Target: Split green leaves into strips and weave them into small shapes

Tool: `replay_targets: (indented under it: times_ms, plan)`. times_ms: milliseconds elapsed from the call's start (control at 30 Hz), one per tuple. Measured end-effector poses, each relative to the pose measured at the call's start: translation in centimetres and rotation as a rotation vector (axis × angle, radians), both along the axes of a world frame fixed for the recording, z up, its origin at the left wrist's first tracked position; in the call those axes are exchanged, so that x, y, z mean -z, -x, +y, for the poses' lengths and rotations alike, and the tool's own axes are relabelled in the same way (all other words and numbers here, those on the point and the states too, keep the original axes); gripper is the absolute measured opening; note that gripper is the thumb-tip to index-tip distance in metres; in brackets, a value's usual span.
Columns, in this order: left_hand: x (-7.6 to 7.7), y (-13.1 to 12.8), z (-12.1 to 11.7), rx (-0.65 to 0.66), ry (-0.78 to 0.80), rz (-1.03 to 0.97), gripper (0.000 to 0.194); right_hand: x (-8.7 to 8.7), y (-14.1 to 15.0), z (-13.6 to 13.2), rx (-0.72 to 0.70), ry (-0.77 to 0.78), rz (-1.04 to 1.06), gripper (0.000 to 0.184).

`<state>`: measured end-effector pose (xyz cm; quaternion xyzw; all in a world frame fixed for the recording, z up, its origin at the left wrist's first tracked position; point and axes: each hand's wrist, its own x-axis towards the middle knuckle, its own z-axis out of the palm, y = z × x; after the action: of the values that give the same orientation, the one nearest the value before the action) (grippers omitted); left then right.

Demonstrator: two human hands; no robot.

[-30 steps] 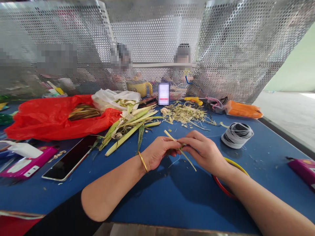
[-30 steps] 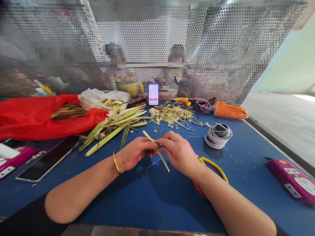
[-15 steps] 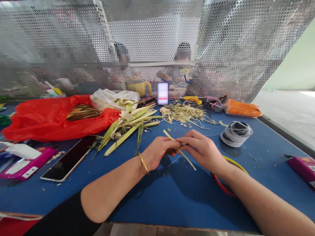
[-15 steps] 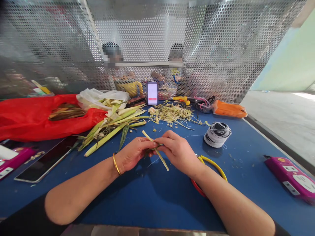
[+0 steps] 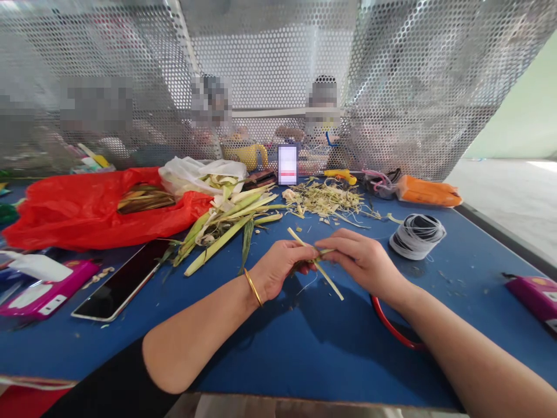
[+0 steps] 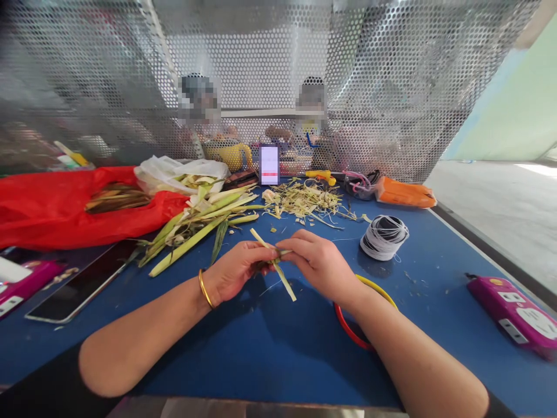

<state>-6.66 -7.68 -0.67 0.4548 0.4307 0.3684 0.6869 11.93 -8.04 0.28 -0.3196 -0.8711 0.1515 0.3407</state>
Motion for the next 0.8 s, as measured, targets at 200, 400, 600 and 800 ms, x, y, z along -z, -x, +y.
replay_targets:
  times_ms: [200, 400, 600, 800]
  plan:
    - [-0.1, -0.1, -0.3, 0.003, -0.342, 0.268, 0.018, -0.3, 0.9, -0.8, 0.292, 0.349, 0.109, 0.019]
    - [-0.5, 0.0, -1.0, -0.064, -0.837, 0.64, 0.016, 0.1, 1.2, -0.6, 0.201, 0.917, 0.346, 0.023]
    - [0.0, 0.2, 0.2, -0.06, -0.298, 0.258, 0.014, -0.3, 0.8, -1.0, 0.132, -0.043, -0.137, 0.018]
    - [-0.3, 0.3, 0.3, 0.027, -0.17, 0.114, 0.014, -0.5, 0.5, -0.5, 0.096, 0.018, -0.047, 0.012]
